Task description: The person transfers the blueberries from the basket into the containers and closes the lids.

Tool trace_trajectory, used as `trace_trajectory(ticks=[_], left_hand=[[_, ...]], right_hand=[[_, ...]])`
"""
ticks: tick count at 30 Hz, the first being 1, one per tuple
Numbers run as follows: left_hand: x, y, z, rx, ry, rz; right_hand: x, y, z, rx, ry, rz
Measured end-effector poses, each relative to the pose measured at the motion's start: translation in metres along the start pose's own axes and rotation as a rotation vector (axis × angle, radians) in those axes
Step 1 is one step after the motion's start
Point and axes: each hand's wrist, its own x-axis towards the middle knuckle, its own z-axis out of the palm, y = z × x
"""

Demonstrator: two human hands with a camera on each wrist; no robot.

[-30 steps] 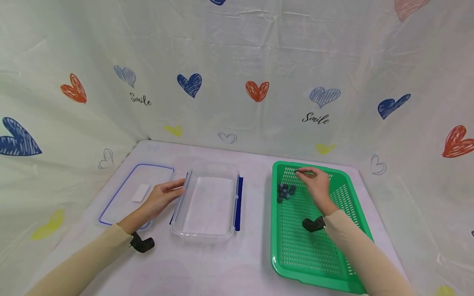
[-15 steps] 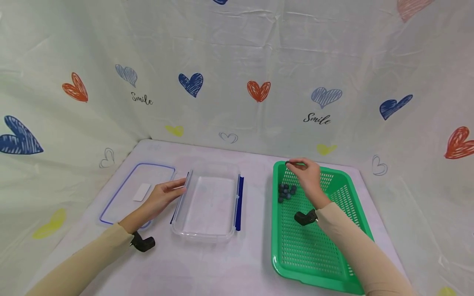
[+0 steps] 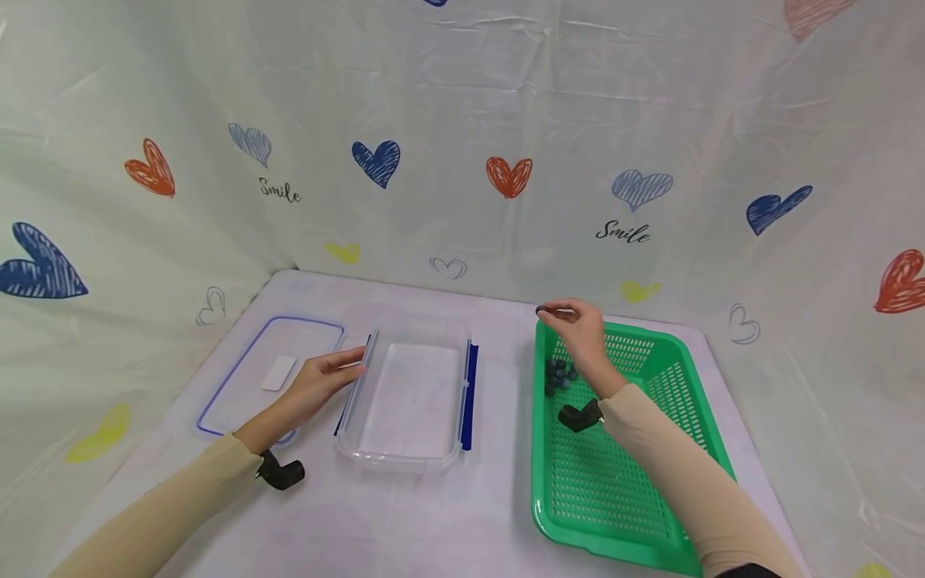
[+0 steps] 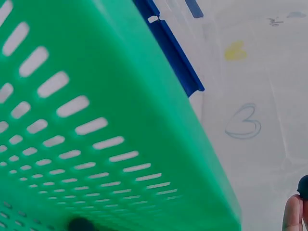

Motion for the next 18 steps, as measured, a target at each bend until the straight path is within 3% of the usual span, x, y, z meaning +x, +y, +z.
trace_trajectory(ticks=[18], left_hand=[[0.000, 0.001, 0.000, -0.001, 0.018, -0.022]], right_hand=[[0.009, 0.002, 0.027, -0.011, -0.038, -0.025]])
